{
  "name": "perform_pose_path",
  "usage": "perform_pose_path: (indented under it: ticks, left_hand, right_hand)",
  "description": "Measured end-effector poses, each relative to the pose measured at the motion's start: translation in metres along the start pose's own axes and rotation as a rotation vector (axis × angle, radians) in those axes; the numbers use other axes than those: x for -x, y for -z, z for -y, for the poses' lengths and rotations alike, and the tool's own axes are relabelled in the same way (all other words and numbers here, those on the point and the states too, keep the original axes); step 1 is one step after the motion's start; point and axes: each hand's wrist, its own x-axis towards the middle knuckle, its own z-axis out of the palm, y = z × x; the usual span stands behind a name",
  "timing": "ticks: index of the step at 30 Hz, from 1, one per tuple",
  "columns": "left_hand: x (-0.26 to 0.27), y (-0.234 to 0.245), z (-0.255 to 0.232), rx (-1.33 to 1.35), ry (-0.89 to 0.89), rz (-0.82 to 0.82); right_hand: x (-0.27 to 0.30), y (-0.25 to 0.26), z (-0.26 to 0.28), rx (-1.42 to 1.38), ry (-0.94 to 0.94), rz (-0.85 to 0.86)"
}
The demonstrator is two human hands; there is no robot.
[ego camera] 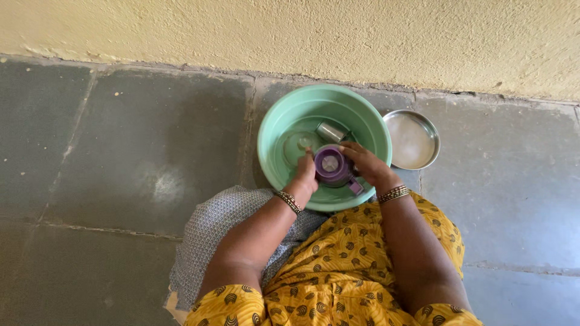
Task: The person sits on the floor and washes metal kitchenware by hand in a green plastic basin. They scrub a metal cup, a small metal bowl, and a metal plate using a purple sponge, rinsing each item in the basin water before stacking them.
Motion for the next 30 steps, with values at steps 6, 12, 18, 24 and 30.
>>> perform_pose_path:
  ticks: [6, 12, 18, 24, 30]
  left_hand:
    - [0.003, 0.000, -0.009, -0.156, 0.151, 0.075]
    - [0.009, -0.004, -0.004, -0.328, -0.155, 0.104]
    - [0.014, -0.006, -0.003, -0.409, -0.305, 0.038]
    - [0.021, -0.008, 0.002, -0.394, -0.137, -0.072]
    - [0.013, 0.000, 0.011, -0.436, -0.132, -0.038]
  right_hand:
    - [-0.025, 0.000, -0.015, 0.108, -0.287, -0.014]
    - [-0.035, 0.007, -0.013, 0.265, -0.032, -0.087]
    - [-0.034, 0.083, -0.010, -0.075, 0.081, -0.513]
    - [-0.069, 0.149, -0.074, -0.139, -0.061, -1.488]
    - [-0.053, 0.143, -0.139, -0.105, -0.483, -0.829]
